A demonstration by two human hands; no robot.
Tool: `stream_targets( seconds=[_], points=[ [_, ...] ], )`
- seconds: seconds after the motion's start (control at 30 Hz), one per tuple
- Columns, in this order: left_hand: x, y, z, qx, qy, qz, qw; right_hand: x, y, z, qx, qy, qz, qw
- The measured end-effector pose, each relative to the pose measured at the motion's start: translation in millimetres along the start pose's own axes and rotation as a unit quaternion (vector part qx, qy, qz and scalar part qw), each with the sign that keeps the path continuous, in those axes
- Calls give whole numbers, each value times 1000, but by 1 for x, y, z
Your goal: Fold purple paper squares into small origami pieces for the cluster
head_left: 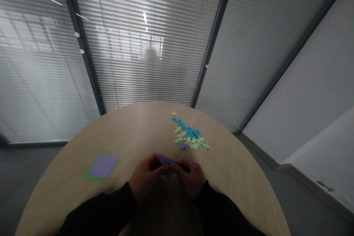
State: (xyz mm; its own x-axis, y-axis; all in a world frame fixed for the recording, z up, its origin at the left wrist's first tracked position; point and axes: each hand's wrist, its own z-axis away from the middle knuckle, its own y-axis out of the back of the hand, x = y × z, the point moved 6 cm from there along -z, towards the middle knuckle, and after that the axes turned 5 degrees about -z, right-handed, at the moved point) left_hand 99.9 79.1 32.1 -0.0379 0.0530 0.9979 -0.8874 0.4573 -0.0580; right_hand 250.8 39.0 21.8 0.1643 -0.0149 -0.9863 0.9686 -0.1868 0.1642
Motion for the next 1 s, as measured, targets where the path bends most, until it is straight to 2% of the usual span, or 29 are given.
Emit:
stream_targets(
  seconds=[0.33, 0.5, 1.0],
  points=[
    [-1, 0, 0, -5, -15, 2, 1000, -5, 0, 1, 2, 3, 10, 1000],
    [-6, 7, -2, 44, -6, 27, 999, -5, 0, 1, 5, 0, 3, 1000],
    [-5, 12, 2, 100, -2, 42, 994, -1, -4, 1, -12, 1, -18, 1000]
  ],
)
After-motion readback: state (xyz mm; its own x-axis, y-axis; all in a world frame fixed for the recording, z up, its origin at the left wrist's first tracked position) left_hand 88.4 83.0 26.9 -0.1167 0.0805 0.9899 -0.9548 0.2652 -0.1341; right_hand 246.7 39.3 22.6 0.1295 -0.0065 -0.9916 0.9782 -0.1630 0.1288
